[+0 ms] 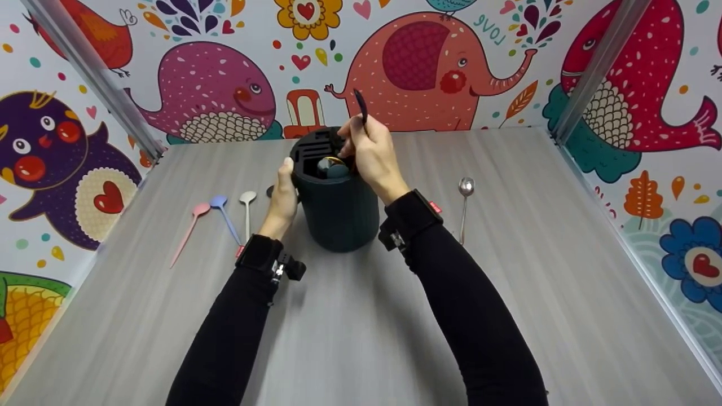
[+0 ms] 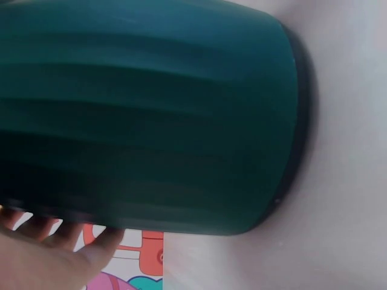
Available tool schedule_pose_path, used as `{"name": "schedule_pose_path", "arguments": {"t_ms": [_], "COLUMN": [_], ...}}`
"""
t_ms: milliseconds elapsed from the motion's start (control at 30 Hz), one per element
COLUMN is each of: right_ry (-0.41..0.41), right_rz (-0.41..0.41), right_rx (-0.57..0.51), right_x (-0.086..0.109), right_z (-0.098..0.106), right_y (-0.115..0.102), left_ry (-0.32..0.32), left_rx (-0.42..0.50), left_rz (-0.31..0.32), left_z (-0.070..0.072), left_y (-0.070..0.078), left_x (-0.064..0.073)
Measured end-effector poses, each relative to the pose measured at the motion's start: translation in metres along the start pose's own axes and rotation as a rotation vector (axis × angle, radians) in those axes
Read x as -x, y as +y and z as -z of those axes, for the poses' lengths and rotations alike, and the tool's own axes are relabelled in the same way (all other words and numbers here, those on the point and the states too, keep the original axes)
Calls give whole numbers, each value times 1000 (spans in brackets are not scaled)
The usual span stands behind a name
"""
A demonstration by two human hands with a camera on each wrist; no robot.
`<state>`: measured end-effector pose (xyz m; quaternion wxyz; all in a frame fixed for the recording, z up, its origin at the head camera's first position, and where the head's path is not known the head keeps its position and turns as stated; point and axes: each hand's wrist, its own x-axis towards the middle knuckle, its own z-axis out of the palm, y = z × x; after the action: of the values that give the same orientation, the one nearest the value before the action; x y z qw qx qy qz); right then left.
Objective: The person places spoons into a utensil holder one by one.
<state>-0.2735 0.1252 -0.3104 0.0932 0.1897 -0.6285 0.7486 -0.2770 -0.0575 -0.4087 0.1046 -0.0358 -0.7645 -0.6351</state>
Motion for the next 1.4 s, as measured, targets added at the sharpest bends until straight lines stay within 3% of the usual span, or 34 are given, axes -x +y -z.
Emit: {"name": "schedule_pose_path", "arguments": {"t_ms": [200,533,1033,1400], "right_ry": [-8,44,32,15], "right_rz": [-4,60,6,61], "right_rx": [-33,-149,72,227], "right_x": [0,-1,1,6], "right_z": [-2,-2,2,-1], "right_y": [1,1,7,-2], "left_ry": [-13,-2,-7,9], "left_rx": [30,15,6,-2], "left_rz": [-14,-16,-24,-20], "left_z": [1,1,1,1], "left_y": [-2,0,-1,-1], "left_x": [0,-1,0,0]}}
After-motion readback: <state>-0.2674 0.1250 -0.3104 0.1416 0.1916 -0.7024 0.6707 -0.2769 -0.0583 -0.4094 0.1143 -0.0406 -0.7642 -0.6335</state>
